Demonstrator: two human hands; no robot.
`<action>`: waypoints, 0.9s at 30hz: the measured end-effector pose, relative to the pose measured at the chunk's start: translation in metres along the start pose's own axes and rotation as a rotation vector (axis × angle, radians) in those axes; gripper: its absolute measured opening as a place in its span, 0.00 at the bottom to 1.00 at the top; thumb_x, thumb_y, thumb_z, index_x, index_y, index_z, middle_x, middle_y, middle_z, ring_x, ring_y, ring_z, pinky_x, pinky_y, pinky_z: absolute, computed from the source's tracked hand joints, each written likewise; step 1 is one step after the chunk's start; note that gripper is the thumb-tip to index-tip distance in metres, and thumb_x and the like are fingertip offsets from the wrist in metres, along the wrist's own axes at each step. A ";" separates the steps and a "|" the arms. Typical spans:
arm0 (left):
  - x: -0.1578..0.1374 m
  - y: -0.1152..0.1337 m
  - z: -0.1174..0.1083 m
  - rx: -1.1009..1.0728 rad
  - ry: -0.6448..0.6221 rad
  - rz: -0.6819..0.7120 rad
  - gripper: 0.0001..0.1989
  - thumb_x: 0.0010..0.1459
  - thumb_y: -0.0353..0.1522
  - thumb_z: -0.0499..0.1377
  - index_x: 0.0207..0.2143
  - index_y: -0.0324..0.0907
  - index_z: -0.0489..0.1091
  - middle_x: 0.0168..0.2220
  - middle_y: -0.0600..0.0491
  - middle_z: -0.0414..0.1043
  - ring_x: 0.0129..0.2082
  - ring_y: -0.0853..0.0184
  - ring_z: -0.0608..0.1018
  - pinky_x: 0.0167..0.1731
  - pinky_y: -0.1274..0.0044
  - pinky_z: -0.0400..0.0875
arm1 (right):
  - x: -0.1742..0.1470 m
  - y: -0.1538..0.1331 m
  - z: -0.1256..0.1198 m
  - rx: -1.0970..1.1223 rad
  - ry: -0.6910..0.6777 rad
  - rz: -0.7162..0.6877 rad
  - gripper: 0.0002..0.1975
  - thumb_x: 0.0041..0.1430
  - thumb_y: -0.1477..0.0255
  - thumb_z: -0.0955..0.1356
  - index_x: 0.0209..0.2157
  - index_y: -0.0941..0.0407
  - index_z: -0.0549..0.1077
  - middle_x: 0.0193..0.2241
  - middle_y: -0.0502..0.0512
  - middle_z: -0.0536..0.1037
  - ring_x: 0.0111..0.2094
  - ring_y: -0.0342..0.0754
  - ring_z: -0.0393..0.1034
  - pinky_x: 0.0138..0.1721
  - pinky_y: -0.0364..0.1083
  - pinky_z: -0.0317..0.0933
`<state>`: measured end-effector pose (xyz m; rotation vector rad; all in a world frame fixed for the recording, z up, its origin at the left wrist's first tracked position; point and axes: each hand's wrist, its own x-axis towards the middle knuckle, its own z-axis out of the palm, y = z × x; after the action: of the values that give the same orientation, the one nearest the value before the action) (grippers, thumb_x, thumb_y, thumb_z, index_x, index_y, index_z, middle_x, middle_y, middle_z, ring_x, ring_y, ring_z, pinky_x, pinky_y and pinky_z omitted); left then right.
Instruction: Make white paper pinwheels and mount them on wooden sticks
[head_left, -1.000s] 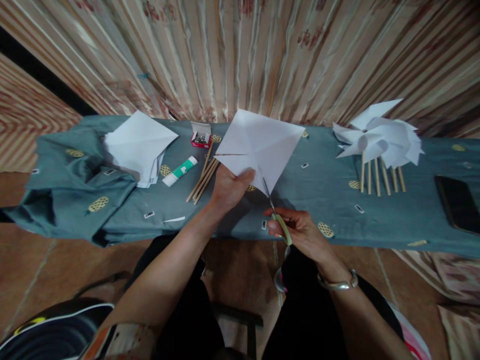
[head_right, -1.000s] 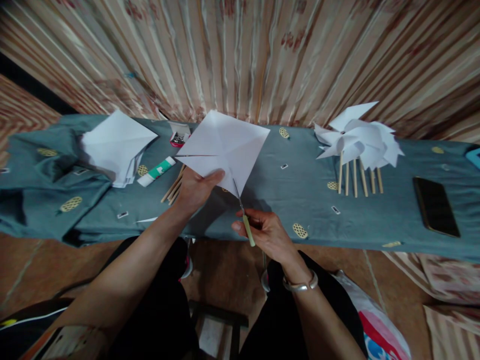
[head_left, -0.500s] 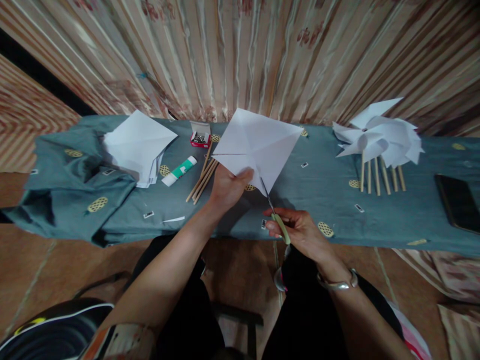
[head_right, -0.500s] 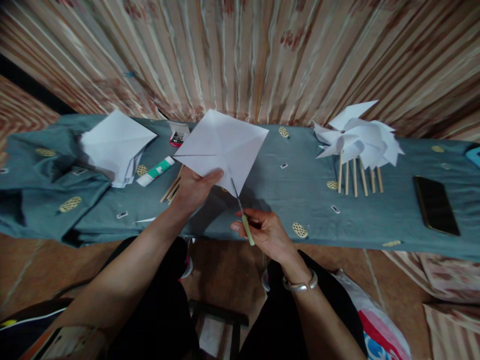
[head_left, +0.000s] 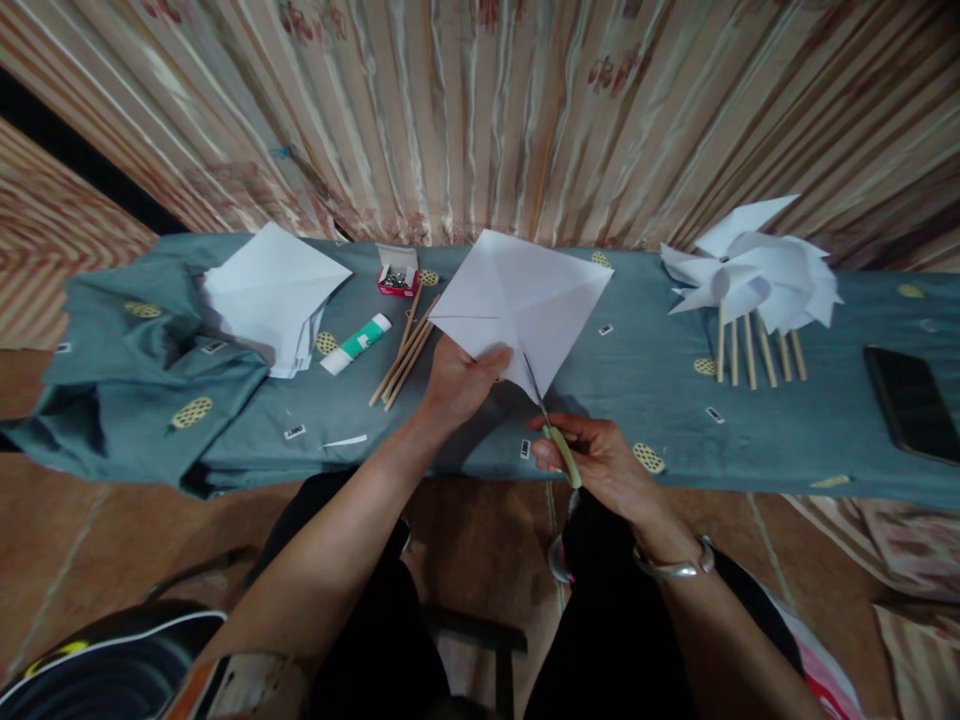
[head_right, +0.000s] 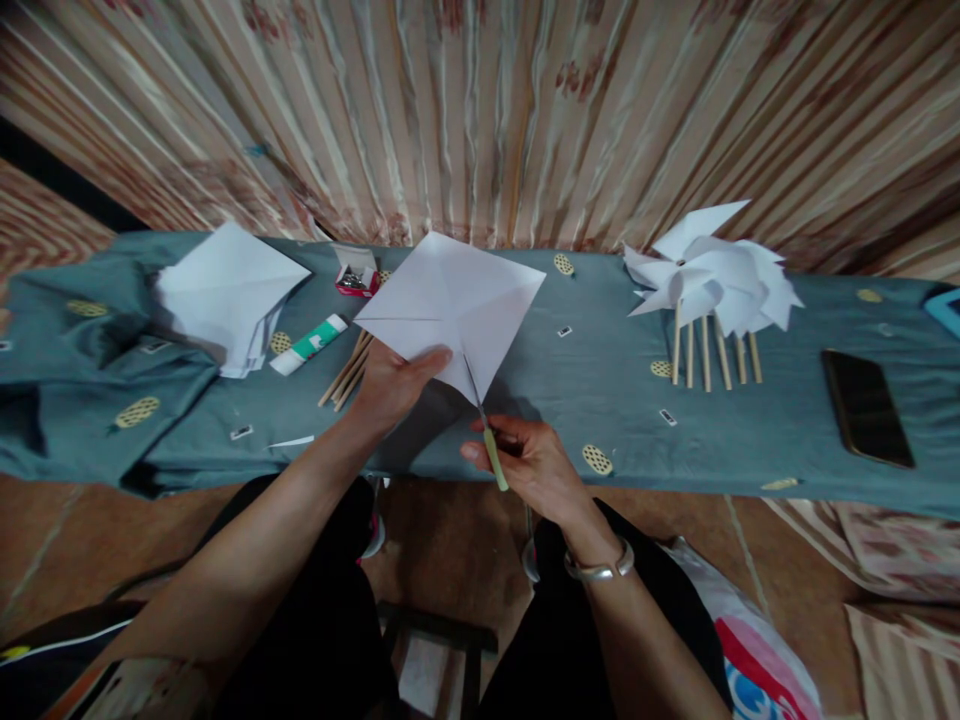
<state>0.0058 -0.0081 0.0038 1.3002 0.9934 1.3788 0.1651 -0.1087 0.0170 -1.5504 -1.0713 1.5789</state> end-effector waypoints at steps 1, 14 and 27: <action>0.000 0.000 0.000 0.002 -0.002 -0.006 0.11 0.45 0.32 0.65 0.34 0.43 0.71 0.33 0.52 0.77 0.35 0.62 0.79 0.38 0.69 0.75 | 0.000 -0.001 0.000 0.005 0.003 0.008 0.26 0.34 0.55 0.79 0.34 0.57 0.78 0.19 0.46 0.71 0.21 0.40 0.63 0.22 0.41 0.59; -0.001 -0.002 0.000 -0.003 0.015 -0.021 0.09 0.44 0.32 0.65 0.30 0.45 0.69 0.35 0.52 0.78 0.37 0.61 0.79 0.43 0.66 0.75 | 0.001 0.000 0.000 0.021 0.009 0.005 0.25 0.34 0.57 0.79 0.34 0.56 0.79 0.19 0.46 0.73 0.21 0.41 0.66 0.22 0.41 0.62; -0.009 -0.008 0.003 -0.042 -0.046 -0.063 0.11 0.44 0.34 0.65 0.33 0.43 0.71 0.35 0.51 0.78 0.35 0.62 0.79 0.40 0.69 0.74 | 0.002 0.000 0.000 0.027 0.026 -0.022 0.27 0.33 0.53 0.79 0.32 0.58 0.78 0.19 0.47 0.72 0.21 0.40 0.62 0.22 0.41 0.60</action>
<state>0.0097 -0.0150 -0.0059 1.2540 0.9616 1.3101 0.1652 -0.1068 0.0156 -1.5312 -1.0454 1.5486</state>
